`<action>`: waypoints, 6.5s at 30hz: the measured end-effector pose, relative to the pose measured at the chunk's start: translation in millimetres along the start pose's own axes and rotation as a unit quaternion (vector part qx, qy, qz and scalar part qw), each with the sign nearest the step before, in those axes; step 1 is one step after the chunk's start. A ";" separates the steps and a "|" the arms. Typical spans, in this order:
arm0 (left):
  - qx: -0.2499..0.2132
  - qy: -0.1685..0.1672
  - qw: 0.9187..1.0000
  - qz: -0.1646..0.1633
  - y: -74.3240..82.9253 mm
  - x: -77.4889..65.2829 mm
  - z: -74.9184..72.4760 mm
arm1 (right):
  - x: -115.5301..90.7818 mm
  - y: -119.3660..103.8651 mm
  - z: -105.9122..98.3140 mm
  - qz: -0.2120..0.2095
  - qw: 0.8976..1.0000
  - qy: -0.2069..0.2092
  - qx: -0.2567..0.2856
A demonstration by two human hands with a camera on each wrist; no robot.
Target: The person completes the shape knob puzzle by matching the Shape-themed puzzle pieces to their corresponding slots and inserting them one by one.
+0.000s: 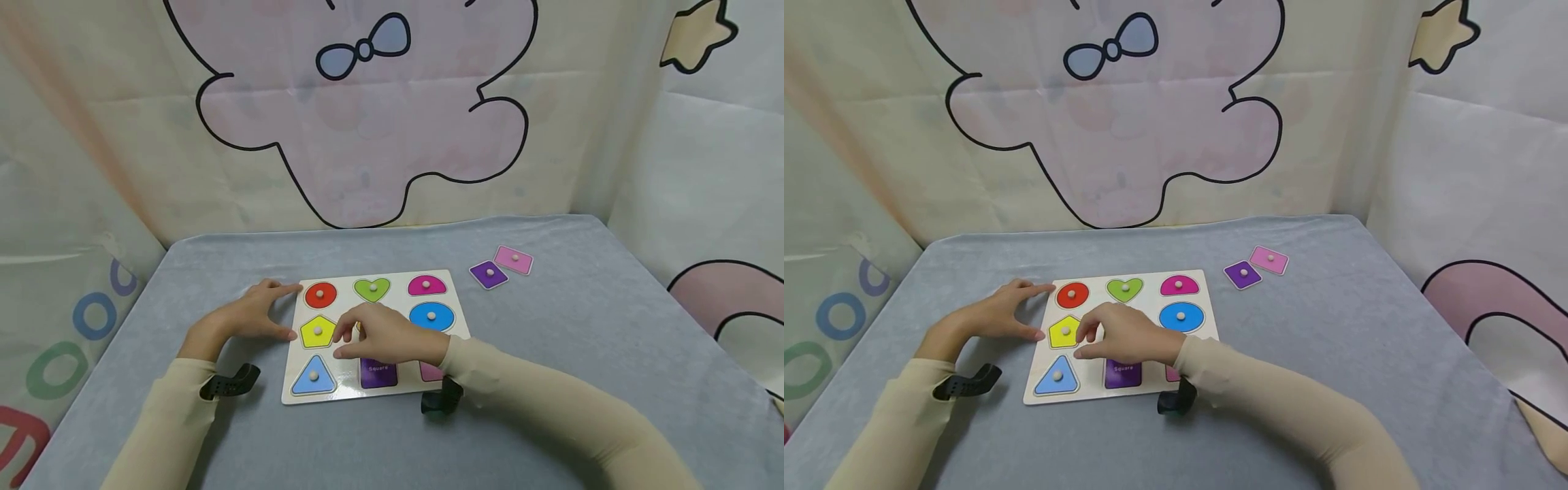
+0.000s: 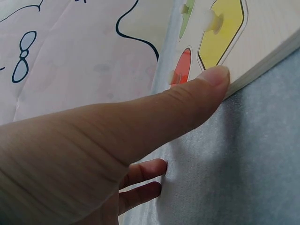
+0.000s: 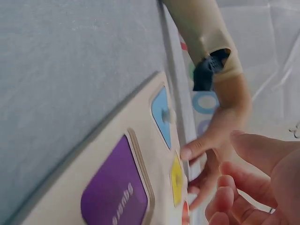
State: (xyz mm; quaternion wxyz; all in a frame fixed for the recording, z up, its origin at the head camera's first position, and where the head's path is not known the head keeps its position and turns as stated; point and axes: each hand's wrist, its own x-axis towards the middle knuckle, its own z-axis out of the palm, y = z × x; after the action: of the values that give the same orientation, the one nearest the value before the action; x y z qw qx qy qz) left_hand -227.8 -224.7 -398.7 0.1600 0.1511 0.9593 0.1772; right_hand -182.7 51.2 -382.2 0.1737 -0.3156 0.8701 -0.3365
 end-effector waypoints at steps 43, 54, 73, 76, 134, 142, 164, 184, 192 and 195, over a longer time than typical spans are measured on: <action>-0.002 0.006 1.000 0.005 1.8 -0.7 1.7 | -55.5 107.3 -147.3 0.070 0.978 0.181 0.074; -0.007 0.001 1.000 0.002 3.1 -1.7 1.8 | -68.0 148.6 -166.9 0.134 0.976 0.162 0.048; -0.015 0.002 1.000 -0.004 0.4 -2.2 3.8 | -73.3 190.3 -164.7 0.198 0.971 0.131 0.004; -0.015 0.002 1.000 -0.004 1.4 -2.8 3.4 | -74.8 193.1 -165.6 0.199 0.972 0.123 0.002; -0.001 0.003 1.000 0.010 5.1 -3.2 1.7 | -52.1 157.3 -142.0 0.138 0.974 0.169 -0.065; -0.003 0.010 1.000 0.011 3.3 -1.6 3.3 | -50.6 139.6 -140.9 0.109 0.979 0.162 -0.064; -0.015 0.016 1.000 0.001 4.5 -1.2 2.1 | -39.8 89.5 -110.2 0.019 0.995 0.086 -0.045; -0.021 0.016 1.000 0.007 0.4 -1.7 5.3 | -32.8 59.2 -66.1 -0.025 1.000 0.001 -0.013; -0.018 0.017 1.000 0.009 0.3 -0.9 3.1 | -34.4 51.6 -57.7 -0.036 0.999 -0.002 0.003; -0.018 0.017 1.000 0.009 -0.1 -0.3 3.0 | -34.5 48.9 -55.5 -0.034 0.999 0.002 0.004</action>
State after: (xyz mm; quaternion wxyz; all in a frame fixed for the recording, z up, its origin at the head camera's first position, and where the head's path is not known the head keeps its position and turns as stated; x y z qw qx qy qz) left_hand -226.4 -224.1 -401.3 0.1451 0.1541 0.9570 0.1985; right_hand -206.8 128.6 -373.6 0.1619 -0.3441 0.8575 -0.3464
